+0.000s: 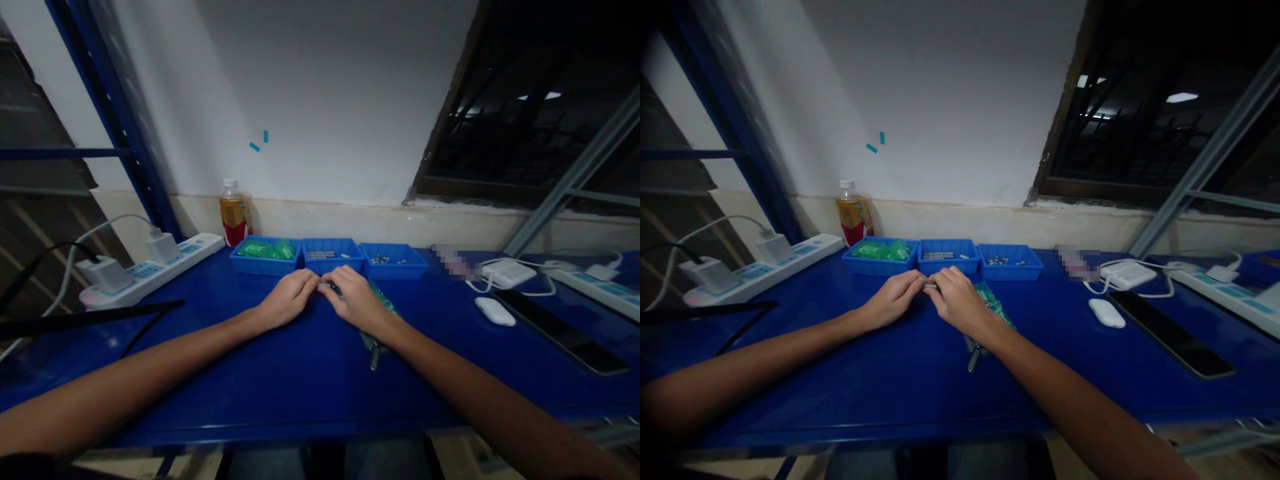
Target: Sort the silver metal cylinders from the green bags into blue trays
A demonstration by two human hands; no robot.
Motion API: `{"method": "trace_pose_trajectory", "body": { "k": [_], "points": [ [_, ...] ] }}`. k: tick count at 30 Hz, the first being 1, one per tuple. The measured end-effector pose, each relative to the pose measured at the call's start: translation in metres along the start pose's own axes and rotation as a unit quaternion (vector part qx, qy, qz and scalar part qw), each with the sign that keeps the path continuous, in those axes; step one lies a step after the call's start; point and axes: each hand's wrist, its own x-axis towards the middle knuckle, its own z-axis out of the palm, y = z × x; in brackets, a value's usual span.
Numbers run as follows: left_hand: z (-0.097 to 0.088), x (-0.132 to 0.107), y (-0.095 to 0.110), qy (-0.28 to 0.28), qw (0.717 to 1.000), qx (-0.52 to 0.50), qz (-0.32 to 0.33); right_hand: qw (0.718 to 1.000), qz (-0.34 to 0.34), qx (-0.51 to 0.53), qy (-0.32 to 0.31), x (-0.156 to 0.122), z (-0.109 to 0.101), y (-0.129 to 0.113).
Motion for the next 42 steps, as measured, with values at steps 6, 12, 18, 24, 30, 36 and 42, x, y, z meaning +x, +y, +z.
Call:
{"method": "trace_pose_trajectory", "body": {
  "k": [6, 12, 18, 24, 30, 36, 42],
  "points": [
    [0.0, -0.007, -0.002, 0.033, 0.998, -0.03, 0.05, 0.98, 0.148, 0.132, 0.014, 0.001, 0.001, -0.001],
    [-0.001, -0.007, 0.002, 0.063, 0.996, -0.015, 0.058, 0.96, 0.186, 0.207, 0.023, 0.002, 0.0, -0.01],
    [-0.003, -0.004, 0.001, 0.07, 0.997, -0.012, 0.028, 0.992, 0.054, 0.096, 0.059, 0.0, -0.002, -0.008],
    [-0.003, -0.002, 0.003, 0.046, 0.999, -0.007, -0.006, 0.999, -0.001, 0.025, 0.042, 0.0, -0.001, -0.005],
    [-0.001, -0.005, 0.001, 0.049, 0.997, -0.052, 0.017, 0.997, 0.054, 0.032, 0.039, 0.001, 0.0, 0.0],
    [-0.001, -0.006, 0.001, 0.087, 0.995, -0.047, 0.027, 0.982, 0.132, 0.127, 0.042, 0.001, 0.003, -0.003],
    [0.0, -0.003, -0.003, 0.069, 0.993, -0.091, -0.001, 0.999, 0.019, 0.028, 0.023, 0.002, -0.008, 0.001]
  ]
}}
